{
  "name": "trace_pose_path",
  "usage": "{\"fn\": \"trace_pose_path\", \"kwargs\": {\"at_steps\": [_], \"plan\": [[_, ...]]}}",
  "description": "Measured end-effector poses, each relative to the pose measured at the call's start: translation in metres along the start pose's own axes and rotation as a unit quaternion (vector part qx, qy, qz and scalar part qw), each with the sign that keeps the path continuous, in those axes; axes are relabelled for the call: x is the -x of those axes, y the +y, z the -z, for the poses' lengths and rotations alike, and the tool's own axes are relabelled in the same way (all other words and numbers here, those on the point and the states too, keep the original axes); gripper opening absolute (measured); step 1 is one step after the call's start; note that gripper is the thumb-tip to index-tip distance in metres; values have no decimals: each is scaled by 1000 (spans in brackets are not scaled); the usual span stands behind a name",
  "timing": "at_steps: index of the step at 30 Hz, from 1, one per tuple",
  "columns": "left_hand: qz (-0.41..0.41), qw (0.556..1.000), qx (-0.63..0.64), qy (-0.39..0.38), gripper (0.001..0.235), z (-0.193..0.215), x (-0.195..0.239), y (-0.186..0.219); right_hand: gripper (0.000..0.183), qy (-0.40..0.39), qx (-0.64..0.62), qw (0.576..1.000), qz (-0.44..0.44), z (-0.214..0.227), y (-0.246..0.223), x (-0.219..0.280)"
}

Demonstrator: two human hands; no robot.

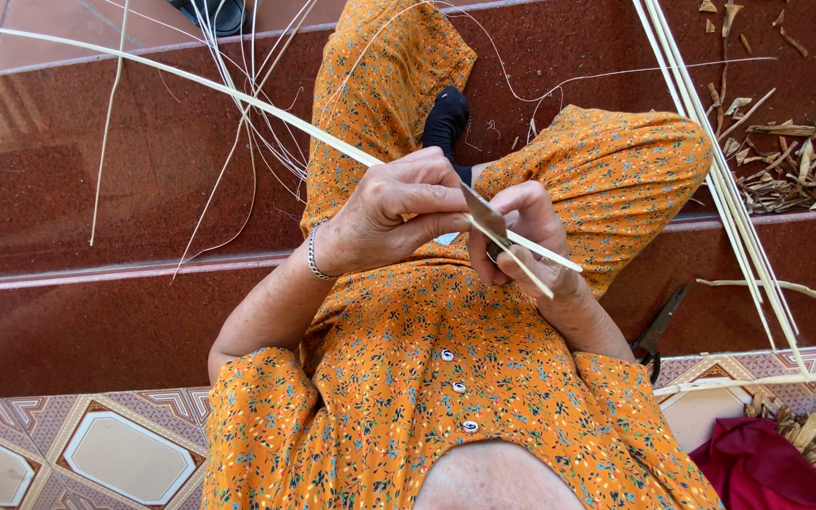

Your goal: The person sits on tiled stairs and uses a knife to split long bamboo strips into thinner strands. They hold the strip with one hand and carefully shave or split it with the knife in the other hand, producing thin fibers that accumulate on the floor.

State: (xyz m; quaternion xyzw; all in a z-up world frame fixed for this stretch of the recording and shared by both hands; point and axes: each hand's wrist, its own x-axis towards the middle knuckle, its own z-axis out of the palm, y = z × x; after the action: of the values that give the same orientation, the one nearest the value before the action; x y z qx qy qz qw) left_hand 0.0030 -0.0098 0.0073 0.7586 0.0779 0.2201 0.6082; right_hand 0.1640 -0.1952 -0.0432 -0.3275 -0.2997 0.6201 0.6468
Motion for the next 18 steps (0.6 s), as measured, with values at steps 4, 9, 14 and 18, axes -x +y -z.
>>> {"fn": "trace_pose_path", "kwargs": {"at_steps": [4,9,14,18], "plan": [[19,1000,-8,-4,19,1,-4,5,51,6,10,1000,10,1,2,-5],[58,996,-57,-24,27,16,-3,9,61,39,-52,998,4,-5,-17,-11],[56,997,-54,17,11,16,1,-3,65,68,23,996,-49,-12,-33,-11],[133,988,-26,74,7,13,4,-15,77,32,-32,998,40,-1,-38,-18]]}}
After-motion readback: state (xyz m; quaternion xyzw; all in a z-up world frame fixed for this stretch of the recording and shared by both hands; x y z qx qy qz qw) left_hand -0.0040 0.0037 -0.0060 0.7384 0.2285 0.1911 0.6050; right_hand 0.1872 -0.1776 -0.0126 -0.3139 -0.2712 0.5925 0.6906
